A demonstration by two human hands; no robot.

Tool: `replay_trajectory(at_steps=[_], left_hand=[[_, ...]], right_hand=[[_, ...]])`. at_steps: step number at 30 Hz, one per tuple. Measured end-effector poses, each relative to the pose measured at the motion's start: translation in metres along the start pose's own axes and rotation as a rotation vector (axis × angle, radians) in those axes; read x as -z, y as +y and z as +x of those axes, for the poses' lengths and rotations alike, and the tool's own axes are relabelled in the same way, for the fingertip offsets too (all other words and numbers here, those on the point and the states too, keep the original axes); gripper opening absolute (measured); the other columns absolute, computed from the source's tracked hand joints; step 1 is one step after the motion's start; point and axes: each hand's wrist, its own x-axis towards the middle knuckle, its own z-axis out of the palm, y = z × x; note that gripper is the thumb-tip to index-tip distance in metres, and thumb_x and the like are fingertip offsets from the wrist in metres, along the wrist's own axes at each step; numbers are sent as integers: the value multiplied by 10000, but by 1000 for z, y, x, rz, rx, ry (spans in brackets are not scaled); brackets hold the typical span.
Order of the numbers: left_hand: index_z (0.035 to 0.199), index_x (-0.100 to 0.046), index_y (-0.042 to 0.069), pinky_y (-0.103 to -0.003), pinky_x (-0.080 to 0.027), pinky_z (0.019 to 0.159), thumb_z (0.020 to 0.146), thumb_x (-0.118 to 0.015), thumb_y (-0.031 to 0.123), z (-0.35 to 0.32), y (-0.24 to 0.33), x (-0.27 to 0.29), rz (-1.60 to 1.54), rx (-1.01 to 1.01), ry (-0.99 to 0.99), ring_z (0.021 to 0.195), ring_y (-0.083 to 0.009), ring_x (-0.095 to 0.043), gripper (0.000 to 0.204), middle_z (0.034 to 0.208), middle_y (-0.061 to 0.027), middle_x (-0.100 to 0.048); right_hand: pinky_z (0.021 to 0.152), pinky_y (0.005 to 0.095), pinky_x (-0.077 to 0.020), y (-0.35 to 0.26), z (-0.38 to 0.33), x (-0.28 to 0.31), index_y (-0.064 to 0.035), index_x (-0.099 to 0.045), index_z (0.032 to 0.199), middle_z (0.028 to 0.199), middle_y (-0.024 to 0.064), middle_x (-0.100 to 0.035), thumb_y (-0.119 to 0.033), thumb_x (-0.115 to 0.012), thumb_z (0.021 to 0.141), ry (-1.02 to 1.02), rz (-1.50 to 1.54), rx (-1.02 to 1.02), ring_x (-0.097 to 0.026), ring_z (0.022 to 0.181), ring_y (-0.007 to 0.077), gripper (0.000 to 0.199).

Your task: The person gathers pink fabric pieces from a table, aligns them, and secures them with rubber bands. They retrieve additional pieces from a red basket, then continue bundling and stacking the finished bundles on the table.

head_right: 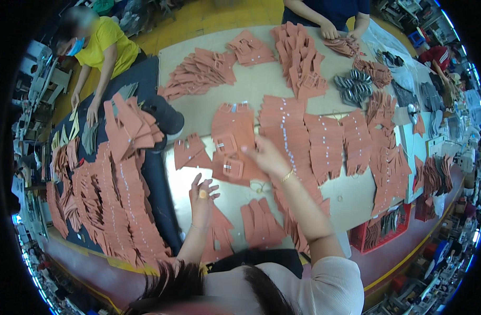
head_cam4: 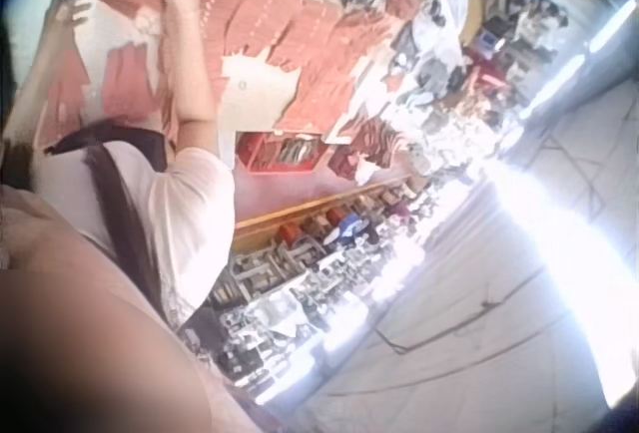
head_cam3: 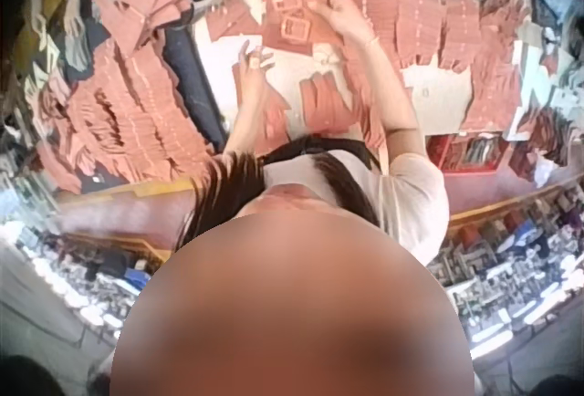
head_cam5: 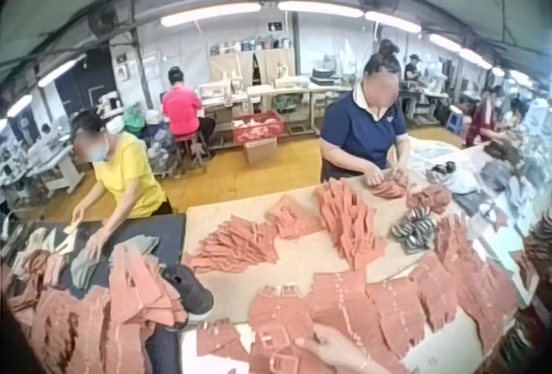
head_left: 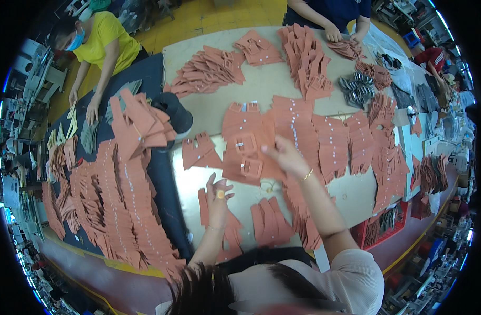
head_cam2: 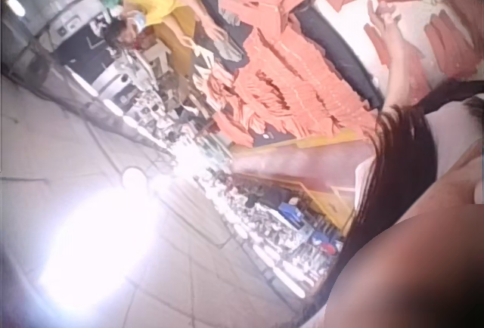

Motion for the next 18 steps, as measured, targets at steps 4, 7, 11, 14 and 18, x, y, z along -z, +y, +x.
replay_trajectory(at_steps=[4,7,11,14,18], left_hand=[[1347,-353,63,-326,-450,841,966,-530,225,93,25,-19,-57,-90,-22,997,-177,-530,450,1159,-62,-458],[1345,-367,68,-364,-403,933,957,-548,250,177,33,-33,-215,-184,-12,1020,-180,-484,466,1127,-48,-450],[1367,-352,41,-417,-310,1044,951,-514,296,299,40,-43,-468,-69,227,1162,-243,-431,514,1269,-98,-425],[1367,-361,31,-428,-264,1079,940,-491,340,364,51,-41,-610,3,443,1257,-265,-380,543,1383,-123,-375],[1333,-419,40,-431,-285,1065,928,-493,353,400,66,-34,-759,-94,488,1275,-256,-382,517,1411,-123,-377]], right_hand=[[882,277,-486,-68,122,42,-19,-488,1253,1195,53,-579,-164,-570,946,-27,-103,119,-565,1041,99,349],[867,287,-502,-74,219,62,-26,-532,1193,1103,66,-620,-113,-568,936,-182,496,281,-586,1012,123,273],[879,325,-510,-25,342,73,-30,-491,1230,1159,80,-603,-102,-576,930,-41,608,363,-595,1044,165,321],[877,382,-505,29,398,67,-26,-444,1280,1157,120,-596,-91,-592,906,273,103,87,-611,1033,247,408],[921,427,-458,57,411,55,-32,-468,1299,1225,191,-558,-59,-587,876,574,-626,87,-571,1086,356,440]])
